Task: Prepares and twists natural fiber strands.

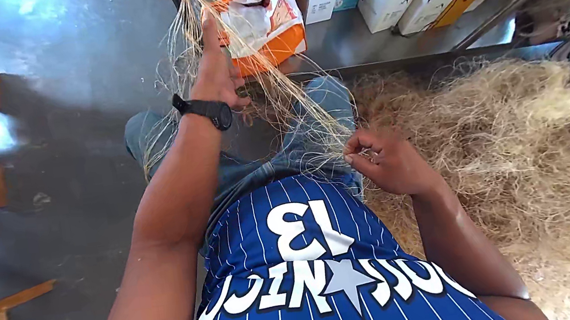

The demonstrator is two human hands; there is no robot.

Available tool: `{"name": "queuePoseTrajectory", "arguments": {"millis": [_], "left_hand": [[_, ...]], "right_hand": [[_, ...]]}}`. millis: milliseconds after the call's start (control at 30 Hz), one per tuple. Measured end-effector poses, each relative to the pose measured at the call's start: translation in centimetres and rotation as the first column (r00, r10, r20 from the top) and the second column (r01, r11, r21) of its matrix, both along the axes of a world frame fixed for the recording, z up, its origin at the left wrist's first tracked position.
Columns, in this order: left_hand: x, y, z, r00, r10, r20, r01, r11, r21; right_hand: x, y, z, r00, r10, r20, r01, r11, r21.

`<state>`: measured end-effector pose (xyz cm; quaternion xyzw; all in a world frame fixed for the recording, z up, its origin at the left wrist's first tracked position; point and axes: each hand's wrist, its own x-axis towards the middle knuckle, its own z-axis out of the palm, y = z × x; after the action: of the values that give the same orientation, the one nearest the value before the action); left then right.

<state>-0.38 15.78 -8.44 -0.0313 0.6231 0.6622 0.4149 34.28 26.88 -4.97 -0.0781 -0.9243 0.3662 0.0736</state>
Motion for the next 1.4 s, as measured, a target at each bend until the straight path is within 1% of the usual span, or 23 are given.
{"name": "queuePoseTrajectory", "arguments": {"millis": [33,67,100,133,200,267,333,367,400,433,467,533,600,667,767,833,900,1000,1067,1133,1267,1333,1400], "left_hand": [[-0.6,-0.5,0.2,0.997,-0.071,0.001,0.071,0.997,0.014],[-1.0,-1.3,0.6,0.981,-0.193,-0.030,0.194,0.981,0.022],[-1.4,-2.3,1.1,0.936,-0.335,-0.109,0.336,0.942,-0.008],[-1.6,-3.5,1.6,0.871,-0.447,-0.205,0.437,0.895,-0.093],[-2.0,-6.2,3.1,0.735,-0.588,-0.338,0.492,0.805,-0.332],[-2.2,-9.0,5.0,0.598,-0.700,-0.391,0.382,0.678,-0.629],[-3.2,-10.6,6.4,0.438,-0.776,-0.454,0.123,0.552,-0.825],[-3.7,-10.9,7.0,0.377,-0.810,-0.449,0.030,0.495,-0.868],[-4.2,-11.1,7.7,0.335,-0.829,-0.447,-0.019,0.469,-0.883],[-4.4,-11.1,8.7,0.310,-0.832,-0.460,-0.027,0.476,-0.879],[-4.6,-10.9,10.0,0.304,-0.813,-0.496,-0.001,0.520,-0.854],[-5.0,-10.1,12.1,0.377,-0.709,-0.596,0.084,0.667,-0.740],[-6.2,-8.1,11.5,0.528,-0.556,-0.642,0.110,0.794,-0.598],[-7.5,-5.5,9.4,0.663,-0.452,-0.597,0.100,0.843,-0.528],[-8.2,-1.5,5.9,0.799,-0.320,-0.509,0.079,0.895,-0.438],[-8.1,0.5,3.9,0.881,-0.170,-0.441,0.043,0.958,-0.283],[-8.0,2.2,2.6,0.942,0.011,-0.334,-0.037,0.997,-0.072],[-7.2,3.3,1.8,0.977,0.183,-0.113,-0.152,0.960,0.235],[-6.3,3.4,1.8,0.970,0.244,0.012,-0.233,0.908,0.349],[-5.0,3.1,1.9,0.959,0.277,0.057,-0.278,0.887,0.369],[-2.2,2.2,1.7,0.959,0.271,0.085,-0.282,0.881,0.380],[-0.6,1.6,1.6,0.962,0.260,0.085,-0.272,0.878,0.394],[1.3,0.9,1.4,0.964,0.259,0.066,-0.263,0.877,0.403]], "right_hand": [[0.0,-0.2,0.0,1.000,0.014,-0.001,-0.014,0.999,0.039],[0.0,-0.3,-0.1,1.000,0.031,-0.006,-0.030,0.997,0.074],[0.0,-0.4,-0.3,0.999,0.043,-0.007,-0.042,0.995,0.093],[0.0,-0.5,-0.4,0.999,0.052,-0.009,-0.051,0.993,0.102],[-0.1,-0.4,-0.7,0.998,0.065,-0.025,-0.062,0.992,0.106],[-0.1,-0.4,-0.7,0.998,0.065,-0.014,-0.063,0.992,0.106],[-0.2,-0.4,-0.7,0.998,0.067,-0.002,-0.067,0.991,0.118],[-0.2,-0.5,-0.6,0.997,0.075,0.006,-0.076,0.990,0.121],[-0.3,-0.7,-0.6,0.996,0.086,0.014,-0.087,0.988,0.128],[-0.5,-0.8,-0.6,0.995,0.096,0.019,-0.097,0.986,0.137],[-0.6,-0.8,-0.5,0.995,0.102,0.021,-0.104,0.984,0.147],[-0.4,-1.0,-0.6,0.995,0.096,0.016,-0.097,0.984,0.151],[-0.1,-1.4,-0.7,0.996,0.086,0.012,-0.087,0.984,0.159],[-0.3,-1.8,-0.9,0.995,0.101,0.005,-0.100,0.979,0.178],[-0.6,-2.7,-1.3,0.992,0.124,0.021,-0.126,0.968,0.217],[-0.6,-3.2,-1.2,0.991,0.134,0.027,-0.136,0.962,0.237],[-0.5,-3.5,-1.1,0.989,0.145,0.011,-0.143,0.958,0.248],[-0.2,-3.4,-1.2,0.989,0.149,-0.011,-0.142,0.961,0.236],[-0.1,-3.2,-1.3,0.990,0.142,-0.025,-0.132,0.966,0.221],[0.0,-3.2,-1.4,0.989,0.141,-0.048,-0.129,0.972,0.199],[0.4,-2.8,-1.1,0.984,0.133,-0.117,-0.117,0.985,0.130],[0.8,-2.6,-0.3,0.979,0.095,-0.182,-0.080,0.993,0.087],[1.1,-2.1,0.7,0.965,0.020,-0.261,0.002,0.997,0.081]]}}
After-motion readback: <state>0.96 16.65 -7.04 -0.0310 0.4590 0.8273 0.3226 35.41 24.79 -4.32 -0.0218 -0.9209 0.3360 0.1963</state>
